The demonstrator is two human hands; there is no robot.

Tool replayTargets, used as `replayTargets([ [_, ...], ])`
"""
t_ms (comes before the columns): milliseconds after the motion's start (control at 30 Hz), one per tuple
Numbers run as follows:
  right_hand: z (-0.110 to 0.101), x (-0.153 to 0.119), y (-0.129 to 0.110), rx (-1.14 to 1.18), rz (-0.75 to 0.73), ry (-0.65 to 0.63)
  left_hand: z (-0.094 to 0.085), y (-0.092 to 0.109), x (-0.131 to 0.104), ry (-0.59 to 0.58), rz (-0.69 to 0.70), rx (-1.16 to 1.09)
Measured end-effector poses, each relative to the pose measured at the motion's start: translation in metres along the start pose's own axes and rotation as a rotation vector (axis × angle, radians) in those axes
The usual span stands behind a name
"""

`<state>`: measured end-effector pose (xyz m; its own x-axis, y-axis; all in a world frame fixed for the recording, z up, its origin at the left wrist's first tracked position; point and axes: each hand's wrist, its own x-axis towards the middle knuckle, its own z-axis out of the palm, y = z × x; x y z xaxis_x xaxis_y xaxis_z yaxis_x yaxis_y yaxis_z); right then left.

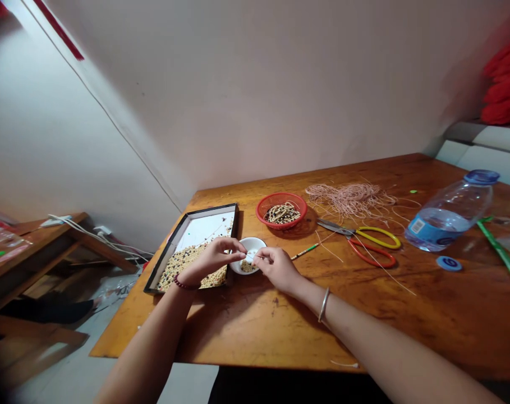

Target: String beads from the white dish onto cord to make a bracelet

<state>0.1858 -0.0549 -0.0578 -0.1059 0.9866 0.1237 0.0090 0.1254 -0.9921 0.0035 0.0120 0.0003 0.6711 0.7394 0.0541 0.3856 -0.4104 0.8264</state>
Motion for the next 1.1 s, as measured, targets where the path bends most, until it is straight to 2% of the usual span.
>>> replayTargets([
  [167, 0.002, 0.001, 0.000, -0.036, -0.012, -0.012, -0.001, 0.005, -0.003, -0.157, -0.037, -0.024],
  [233, 0.002, 0.001, 0.002, -0.020, -0.003, -0.005, -0.008, 0.005, -0.007, -0.163, -0.061, 0.013],
  [267, 0.002, 0.001, 0.002, -0.009, 0.006, 0.001, -0.013, 0.003, -0.009, -0.116, -0.073, 0.094],
  [333, 0.002, 0.002, 0.003, 0.010, 0.021, 0.009, -0.026, -0.002, -0.013, 0.121, -0.134, 0.447],
  [367, 0.003, 0.002, 0.003, 0.018, 0.021, 0.010, -0.032, -0.005, -0.015, 0.243, -0.216, 0.656],
  [400, 0.003, 0.002, 0.002, 0.026, 0.017, 0.011, -0.037, -0.009, -0.017, 0.303, -0.302, 0.825],
  [500, 0.003, 0.001, -0.002, 0.051, -0.006, 0.011, -0.043, -0.018, -0.017, 0.221, -0.466, 1.033],
  [700, 0.002, 0.001, -0.007, 0.157, 0.055, 0.022, -0.036, -0.026, -0.011, 0.137, -0.474, 1.073],
  [933, 0.000, 0.001, -0.004, 0.408, 0.245, -0.037, -0.032, -0.026, -0.009, 0.121, -0.488, 1.056],
  [1100, -0.003, 0.000, -0.008, 0.528, 0.293, -0.052, -0.028, -0.024, -0.008, 0.124, -0.493, 1.057],
])
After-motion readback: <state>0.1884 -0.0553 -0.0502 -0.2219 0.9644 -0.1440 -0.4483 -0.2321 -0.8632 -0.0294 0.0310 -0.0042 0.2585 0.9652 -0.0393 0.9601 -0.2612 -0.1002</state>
